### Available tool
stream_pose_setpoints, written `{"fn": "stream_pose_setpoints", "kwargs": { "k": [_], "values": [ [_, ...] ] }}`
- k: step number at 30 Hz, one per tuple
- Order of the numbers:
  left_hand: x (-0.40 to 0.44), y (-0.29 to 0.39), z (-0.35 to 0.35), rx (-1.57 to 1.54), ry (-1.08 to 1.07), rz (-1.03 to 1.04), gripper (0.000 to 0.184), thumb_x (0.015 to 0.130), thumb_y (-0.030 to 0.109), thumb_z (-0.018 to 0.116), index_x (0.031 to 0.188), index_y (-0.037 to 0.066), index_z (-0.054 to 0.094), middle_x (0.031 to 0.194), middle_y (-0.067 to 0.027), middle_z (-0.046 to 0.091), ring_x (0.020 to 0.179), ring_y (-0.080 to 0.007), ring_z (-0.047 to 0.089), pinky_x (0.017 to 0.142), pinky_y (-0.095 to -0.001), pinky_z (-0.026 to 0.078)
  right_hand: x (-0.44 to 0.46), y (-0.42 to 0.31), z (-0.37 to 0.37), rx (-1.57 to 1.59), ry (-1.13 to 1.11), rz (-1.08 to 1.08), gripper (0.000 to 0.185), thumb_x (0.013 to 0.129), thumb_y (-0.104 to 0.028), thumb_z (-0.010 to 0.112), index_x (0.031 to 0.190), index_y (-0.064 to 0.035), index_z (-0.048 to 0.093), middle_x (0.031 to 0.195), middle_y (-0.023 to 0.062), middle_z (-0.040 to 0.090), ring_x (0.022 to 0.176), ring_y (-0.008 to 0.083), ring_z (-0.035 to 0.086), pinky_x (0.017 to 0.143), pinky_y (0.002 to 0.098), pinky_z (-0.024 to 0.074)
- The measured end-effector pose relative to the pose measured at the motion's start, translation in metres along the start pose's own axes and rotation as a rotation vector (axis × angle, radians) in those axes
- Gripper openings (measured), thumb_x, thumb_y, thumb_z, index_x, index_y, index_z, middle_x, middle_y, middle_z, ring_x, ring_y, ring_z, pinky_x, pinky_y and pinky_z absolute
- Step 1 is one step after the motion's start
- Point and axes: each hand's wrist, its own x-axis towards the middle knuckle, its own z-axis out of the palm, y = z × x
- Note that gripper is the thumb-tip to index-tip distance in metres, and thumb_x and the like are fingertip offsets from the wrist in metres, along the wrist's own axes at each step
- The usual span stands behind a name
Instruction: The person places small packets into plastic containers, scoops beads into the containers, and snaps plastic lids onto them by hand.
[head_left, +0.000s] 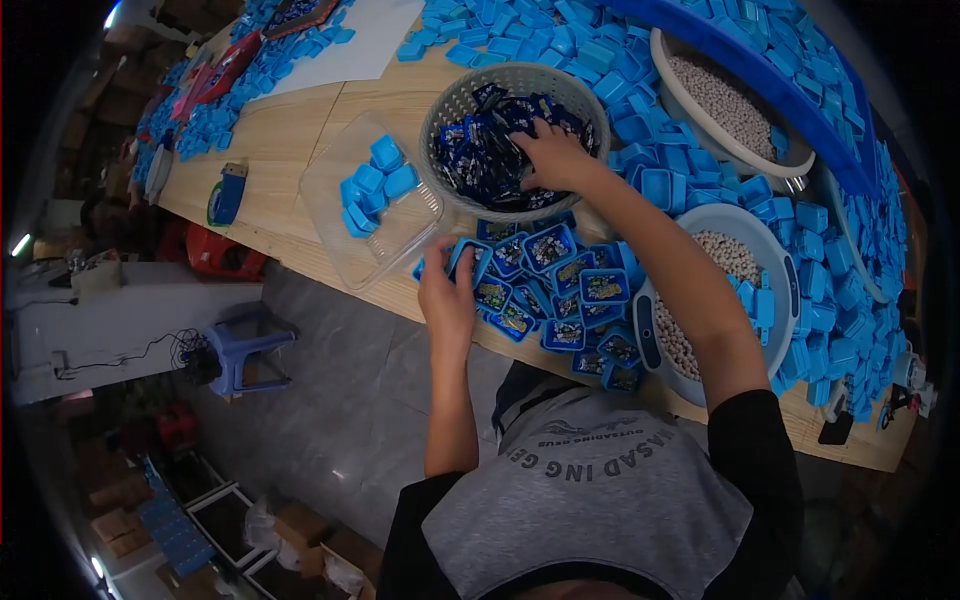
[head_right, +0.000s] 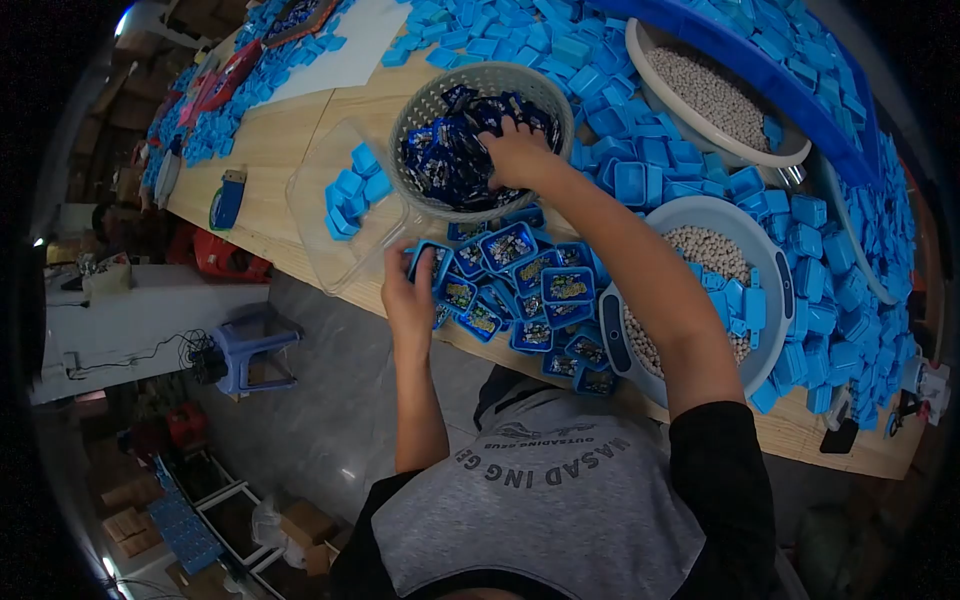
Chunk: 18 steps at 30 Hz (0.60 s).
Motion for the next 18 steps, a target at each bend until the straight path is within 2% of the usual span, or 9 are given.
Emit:
{"fn": "stream_pose_setpoints", "kwargs": {
  "k": [1,3,7,10,11,13,15,17,18],
  "values": [
    [0.002,-0.004,0.001,0.140,0.027,0.151,0.010,0.081,0.011,0.059,0.087,0.003,0.058,0.085,-0.0114,0.060,0.078,-0.0248,0.055,0.069,-0.0325,0.041,0.003,-0.004,-0.001,-0.023,-0.093,0.037,0.063,0.072,-0.024,0.070,0.126,-0.0089,0.041,0.129,0.0240,0.031,0.120,0.0409,0.031,0.097,0.0514,0.0294],
    [0.013,-0.009,0.007,0.418,0.085,0.451,0.011,0.079,0.010,0.060,0.088,0.004,0.058,0.086,-0.0131,0.059,0.082,-0.0285,0.053,0.073,-0.0355,0.040,0.006,-0.005,0.000,-0.059,-0.036,0.006,0.052,0.071,-0.021,0.070,0.116,-0.0052,0.049,0.119,0.0224,0.040,0.112,0.0386,0.040,0.095,0.0482,0.0334],
    [0.034,-0.024,0.027,0.475,0.150,0.644,0.012,0.076,0.008,0.061,0.087,0.004,0.059,0.087,-0.0098,0.059,0.087,-0.0262,0.052,0.077,-0.0375,0.038,0.016,0.005,0.008,-0.132,0.150,-0.087,0.027,0.071,-0.015,0.066,0.094,-0.0029,0.060,0.101,0.0146,0.052,0.099,0.0312,0.050,0.084,0.0449,0.0402],
    [0.036,-0.025,0.034,0.552,0.193,0.665,0.012,0.077,0.007,0.060,0.089,0.002,0.059,0.087,-0.0100,0.059,0.084,-0.0269,0.053,0.075,-0.0370,0.040,0.013,0.009,0.009,-0.062,0.344,-0.179,0.015,0.071,-0.013,0.063,0.082,-0.0036,0.061,0.089,0.0106,0.057,0.090,0.0275,0.054,0.075,0.0426,0.0430],
    [0.035,-0.024,0.032,0.463,0.165,0.646,0.013,0.078,0.007,0.060,0.090,0.002,0.059,0.086,-0.0103,0.059,0.083,-0.0274,0.053,0.073,-0.0368,0.041,0.012,0.010,0.008,-0.020,0.419,-0.211,0.012,0.071,-0.012,0.062,0.080,-0.0040,0.060,0.085,0.0097,0.057,0.088,0.0266,0.054,0.072,0.0419,0.0435],
    [0.034,-0.016,0.017,0.288,0.111,0.604,0.013,0.080,0.007,0.058,0.092,0.001,0.059,0.086,-0.0111,0.059,0.080,-0.0283,0.054,0.070,-0.0364,0.043,0.011,0.012,0.001,0.285,0.432,-0.198,0.012,0.074,-0.014,0.061,0.080,-0.0036,0.059,0.080,0.0104,0.057,0.081,0.0259,0.056,0.067,0.0412,0.0435],
    [0.041,-0.002,-0.006,0.073,0.115,0.410,0.013,0.082,0.006,0.056,0.093,0.001,0.059,0.085,-0.0117,0.059,0.077,-0.0277,0.056,0.067,-0.0350,0.045,0.007,0.014,-0.006,0.519,0.420,-0.149,0.013,0.077,-0.016,0.059,0.081,-0.0034,0.058,0.076,0.0110,0.057,0.074,0.0254,0.056,0.063,0.0403,0.0432],
    [0.071,0.006,-0.026,0.141,0.140,0.216,0.015,0.084,0.008,0.053,0.095,0.002,0.060,0.089,-0.0126,0.059,0.085,-0.0269,0.056,0.073,-0.0357,0.045,0.001,0.017,-0.017,0.677,0.394,-0.069,0.016,0.080,-0.019,0.058,0.081,-0.0033,0.057,0.073,0.0114,0.056,0.067,0.0251,0.055,0.060,0.0392,0.0425],
    [0.097,-0.014,-0.034,0.398,0.122,0.270,0.019,0.082,0.013,0.056,0.099,0.003,0.059,0.095,-0.0139,0.058,0.090,-0.0282,0.055,0.076,-0.0368,0.045,-0.001,0.017,-0.021,0.667,0.410,-0.053,0.022,0.083,-0.026,0.057,0.083,-0.0035,0.057,0.070,0.0097,0.055,0.062,0.0210,0.053,0.056,0.0371,0.0413]
  ]
}}
